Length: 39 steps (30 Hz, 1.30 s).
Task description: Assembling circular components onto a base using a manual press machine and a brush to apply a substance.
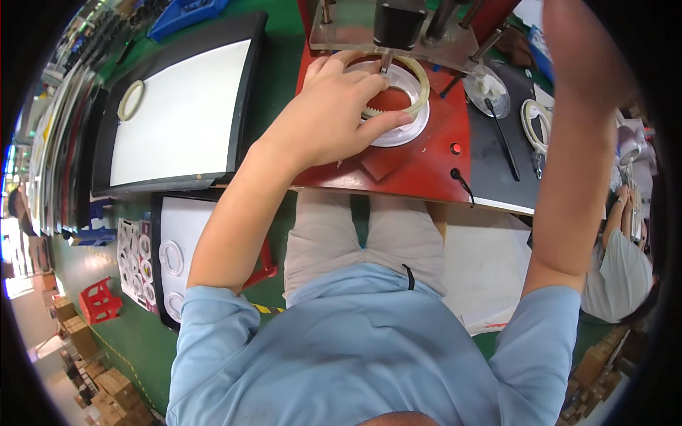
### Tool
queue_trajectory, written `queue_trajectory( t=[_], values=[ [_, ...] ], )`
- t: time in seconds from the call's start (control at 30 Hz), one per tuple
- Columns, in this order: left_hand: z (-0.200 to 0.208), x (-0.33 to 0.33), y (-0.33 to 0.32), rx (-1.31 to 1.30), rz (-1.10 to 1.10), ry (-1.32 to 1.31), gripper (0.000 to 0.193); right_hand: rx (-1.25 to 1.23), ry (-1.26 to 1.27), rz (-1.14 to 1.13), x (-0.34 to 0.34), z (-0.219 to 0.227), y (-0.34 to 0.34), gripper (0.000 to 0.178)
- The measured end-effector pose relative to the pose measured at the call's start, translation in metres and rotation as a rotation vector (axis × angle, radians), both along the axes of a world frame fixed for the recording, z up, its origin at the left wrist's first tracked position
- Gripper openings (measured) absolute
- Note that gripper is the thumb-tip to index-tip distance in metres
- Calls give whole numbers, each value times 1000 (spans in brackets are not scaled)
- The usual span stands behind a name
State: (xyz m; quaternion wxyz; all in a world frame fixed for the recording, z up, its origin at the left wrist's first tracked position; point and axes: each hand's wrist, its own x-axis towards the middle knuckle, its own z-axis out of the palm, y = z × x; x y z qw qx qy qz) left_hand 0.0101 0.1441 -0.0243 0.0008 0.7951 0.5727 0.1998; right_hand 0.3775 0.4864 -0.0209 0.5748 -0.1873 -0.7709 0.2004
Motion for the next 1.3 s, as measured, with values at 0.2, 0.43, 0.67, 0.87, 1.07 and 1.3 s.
queue_trajectory(
  t=[0.2,0.43,0.67,0.87,1.07,1.3],
  values=[
    [-11,2,-13,171,-57,-106,42,107,-32,-60,-93,70,-224,17],
    [-36,-28,-64,271,147,-498,27,93,-238,-192,-84,21,-330,25],
    [-81,-25,-78,114,351,-700,45,-88,-1075,-390,-60,-28,-345,49],
    [-97,-23,-76,100,384,-835,45,-25,-1174,-396,-61,-26,-349,53],
    [-96,-23,-75,116,384,-863,44,-37,-1108,-352,-61,-17,-326,39],
    [-88,-22,-75,72,380,-847,46,-12,-764,-313,-78,-10,-320,27]
  ],
)
